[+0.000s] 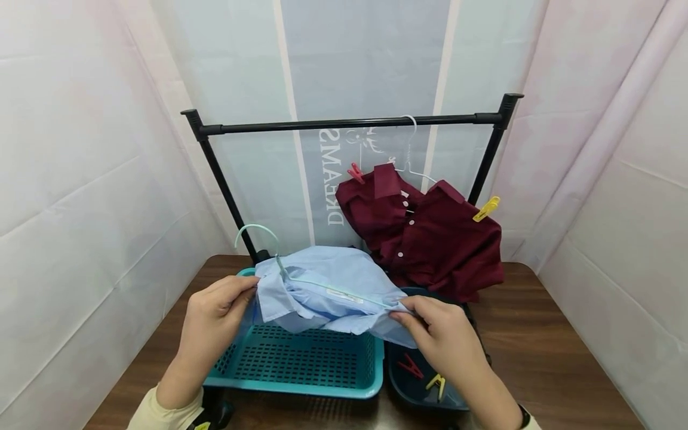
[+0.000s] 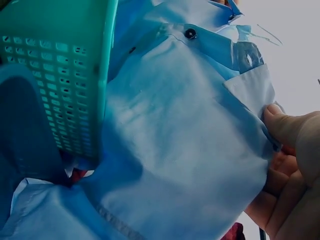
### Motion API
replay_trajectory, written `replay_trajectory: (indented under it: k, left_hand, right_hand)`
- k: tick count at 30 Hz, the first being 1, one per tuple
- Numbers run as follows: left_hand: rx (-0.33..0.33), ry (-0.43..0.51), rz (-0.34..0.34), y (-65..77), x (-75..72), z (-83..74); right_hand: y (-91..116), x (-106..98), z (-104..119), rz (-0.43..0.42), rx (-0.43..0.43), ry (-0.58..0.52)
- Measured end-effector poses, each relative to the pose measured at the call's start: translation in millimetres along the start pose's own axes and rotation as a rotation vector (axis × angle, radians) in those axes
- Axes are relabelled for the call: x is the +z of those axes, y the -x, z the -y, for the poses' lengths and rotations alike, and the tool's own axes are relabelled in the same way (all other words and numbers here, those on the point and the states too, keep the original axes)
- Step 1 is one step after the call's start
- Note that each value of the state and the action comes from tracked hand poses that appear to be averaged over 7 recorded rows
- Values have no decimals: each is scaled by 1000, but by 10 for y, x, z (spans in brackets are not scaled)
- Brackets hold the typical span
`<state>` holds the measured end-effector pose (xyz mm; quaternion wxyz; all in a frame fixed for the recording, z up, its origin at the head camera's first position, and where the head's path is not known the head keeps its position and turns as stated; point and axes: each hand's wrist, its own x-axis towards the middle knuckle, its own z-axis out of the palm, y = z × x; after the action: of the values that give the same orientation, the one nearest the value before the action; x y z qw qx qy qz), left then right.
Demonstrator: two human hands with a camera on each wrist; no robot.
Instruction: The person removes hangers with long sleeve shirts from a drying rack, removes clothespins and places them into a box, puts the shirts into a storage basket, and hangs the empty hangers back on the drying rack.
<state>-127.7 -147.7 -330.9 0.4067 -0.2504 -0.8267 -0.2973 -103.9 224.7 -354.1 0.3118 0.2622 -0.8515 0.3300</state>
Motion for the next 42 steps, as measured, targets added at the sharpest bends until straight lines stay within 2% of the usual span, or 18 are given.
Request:
replay_trajectory:
  k: [5,15,20,29,37,42]
  left_hand:
    - [-13,7,-7,8,-11,13]
    - [-11,9,-26,4,-51,37]
    - [-15,17,-40,0,-61,46]
    - [-70,51,-54,-12,-88,49]
    - [-88,74,-85,-19,-94,64]
    - [-91,89,-104,-22,-95,69]
  right_hand:
    - [-8,-38,-26,-31,0,25]
    - [-6,-44,-45,-20,47,-42]
    - [-24,-50,-17,-37,137,-59]
    - [-19,-74,-44,-28,301,-135]
    - [-36,-65,-86,3,391,-245]
    - [-31,-44,-111,-7,413,-349]
